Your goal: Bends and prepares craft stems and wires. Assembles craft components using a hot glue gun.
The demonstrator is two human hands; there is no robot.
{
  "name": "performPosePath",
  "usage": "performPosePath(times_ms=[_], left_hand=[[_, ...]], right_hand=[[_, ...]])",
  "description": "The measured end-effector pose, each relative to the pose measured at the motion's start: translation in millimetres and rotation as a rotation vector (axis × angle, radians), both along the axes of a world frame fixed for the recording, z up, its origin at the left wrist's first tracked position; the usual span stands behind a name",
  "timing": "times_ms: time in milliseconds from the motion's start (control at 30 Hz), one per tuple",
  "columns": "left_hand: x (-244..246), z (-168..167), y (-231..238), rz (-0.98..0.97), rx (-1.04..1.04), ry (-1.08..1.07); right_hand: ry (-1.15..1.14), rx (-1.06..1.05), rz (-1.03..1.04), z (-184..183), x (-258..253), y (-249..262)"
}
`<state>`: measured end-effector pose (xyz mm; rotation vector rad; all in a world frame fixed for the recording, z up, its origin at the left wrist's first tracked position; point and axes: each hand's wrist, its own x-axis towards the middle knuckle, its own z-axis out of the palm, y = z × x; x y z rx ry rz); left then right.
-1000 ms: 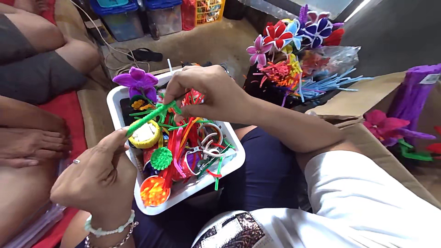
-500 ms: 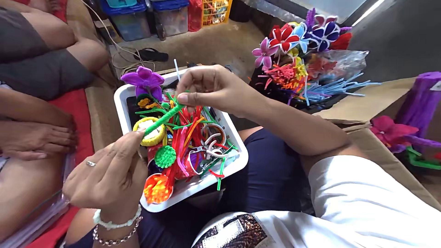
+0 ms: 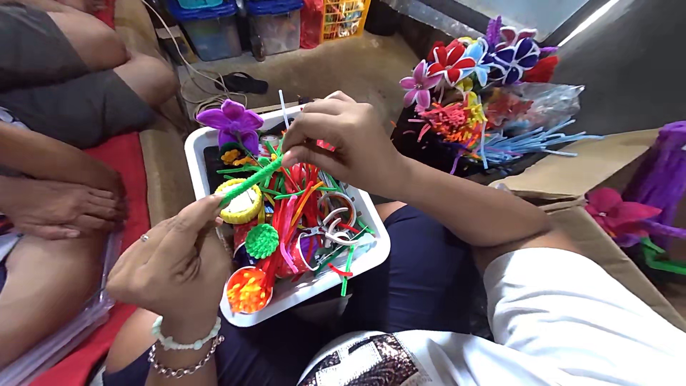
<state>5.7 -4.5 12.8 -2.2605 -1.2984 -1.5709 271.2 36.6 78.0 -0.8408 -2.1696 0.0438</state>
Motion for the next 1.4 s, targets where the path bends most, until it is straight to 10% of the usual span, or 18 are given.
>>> performPosePath(times_ms=[367,700,1067,1400], left_hand=[[4.3,6.8,-2.6,0.056,0.097,0.135],[0.8,8.9,-3.7,0.051,0.159,0.174],[1.0,10.3,-1.3,0.067,0.133,0.134],[1.8,10.5,-2.4,0.080,0.156,0.154]], right_hand=[[0.101,-0.838,0.245,10.7,12.8,1.5],[0.167,-1.168,0.308,14.2,14.9,0.6],[0.027,-0.437,0.204,13.5,21.2,1.6],[0.037,-0.492,0.217,12.9,19.5,-1.0]])
